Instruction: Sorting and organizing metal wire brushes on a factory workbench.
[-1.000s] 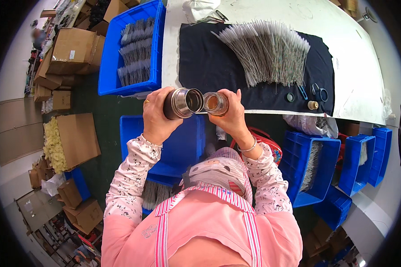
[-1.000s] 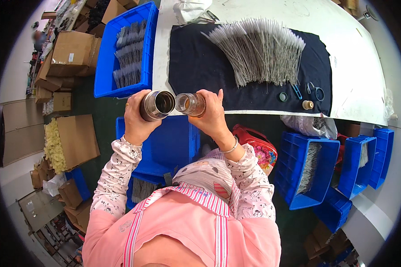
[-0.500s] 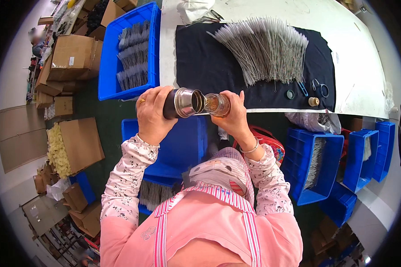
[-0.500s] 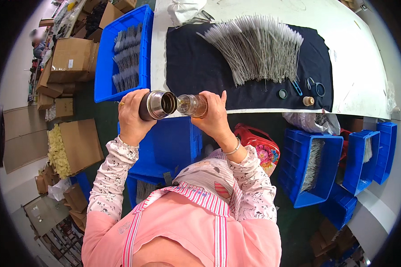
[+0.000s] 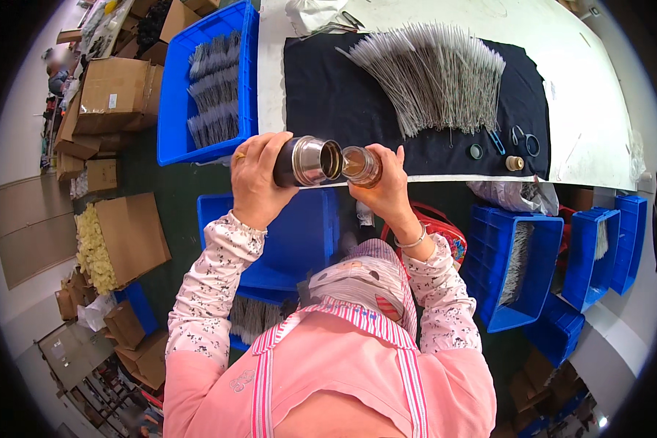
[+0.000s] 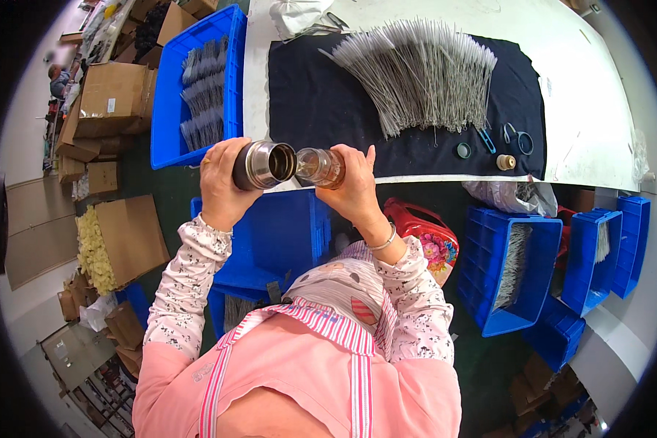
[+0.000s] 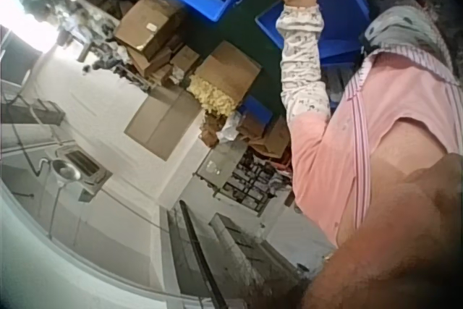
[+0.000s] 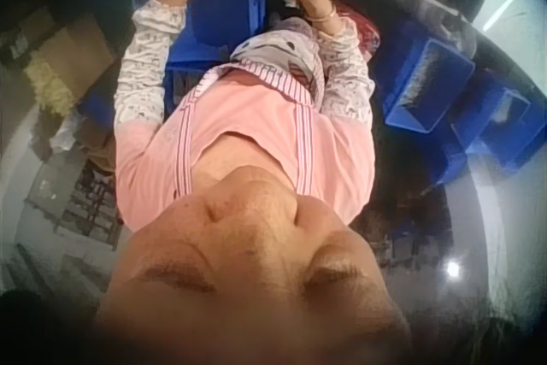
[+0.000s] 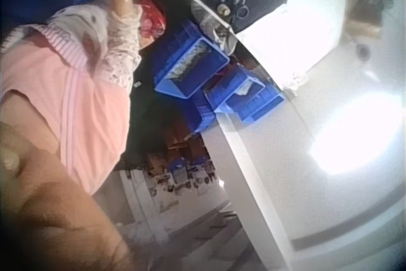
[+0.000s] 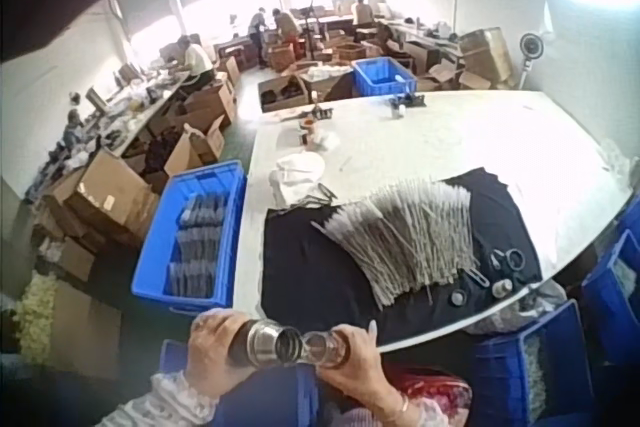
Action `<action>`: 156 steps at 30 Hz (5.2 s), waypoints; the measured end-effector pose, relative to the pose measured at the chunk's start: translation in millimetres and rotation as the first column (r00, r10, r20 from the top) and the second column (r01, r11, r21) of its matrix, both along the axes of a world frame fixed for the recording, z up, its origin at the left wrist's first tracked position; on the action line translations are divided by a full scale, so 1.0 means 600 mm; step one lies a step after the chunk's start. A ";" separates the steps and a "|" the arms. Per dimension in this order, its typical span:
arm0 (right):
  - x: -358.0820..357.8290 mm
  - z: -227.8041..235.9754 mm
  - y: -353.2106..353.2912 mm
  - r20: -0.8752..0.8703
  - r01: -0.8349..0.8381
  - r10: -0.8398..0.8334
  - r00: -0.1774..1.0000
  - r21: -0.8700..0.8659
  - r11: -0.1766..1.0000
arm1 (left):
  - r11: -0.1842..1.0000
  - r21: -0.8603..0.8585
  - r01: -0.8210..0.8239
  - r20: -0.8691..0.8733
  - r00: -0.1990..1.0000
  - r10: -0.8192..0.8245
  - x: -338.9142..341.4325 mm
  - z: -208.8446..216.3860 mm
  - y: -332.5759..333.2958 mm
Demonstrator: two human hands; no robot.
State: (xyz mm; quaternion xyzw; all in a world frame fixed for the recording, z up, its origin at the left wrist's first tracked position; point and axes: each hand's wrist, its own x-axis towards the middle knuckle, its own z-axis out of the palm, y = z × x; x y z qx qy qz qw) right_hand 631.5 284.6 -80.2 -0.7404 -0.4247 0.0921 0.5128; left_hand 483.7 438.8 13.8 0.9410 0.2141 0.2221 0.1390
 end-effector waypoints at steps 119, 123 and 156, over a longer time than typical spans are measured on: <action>-0.147 0.372 -0.063 0.246 -0.520 0.894 0.374 -0.743 0.422 | 0.505 -0.813 0.292 0.343 0.939 0.010 -0.199 -0.095 -0.216; -0.136 0.347 -0.086 0.414 -0.672 0.813 0.409 -0.467 0.575 | 0.536 -0.777 0.331 0.345 0.935 -0.077 -0.192 -0.085 -0.226; -0.155 0.285 -0.272 0.067 -0.416 0.547 0.834 -0.575 0.705 | 0.474 -0.829 0.297 0.148 0.934 -0.326 -0.173 -0.097 -0.287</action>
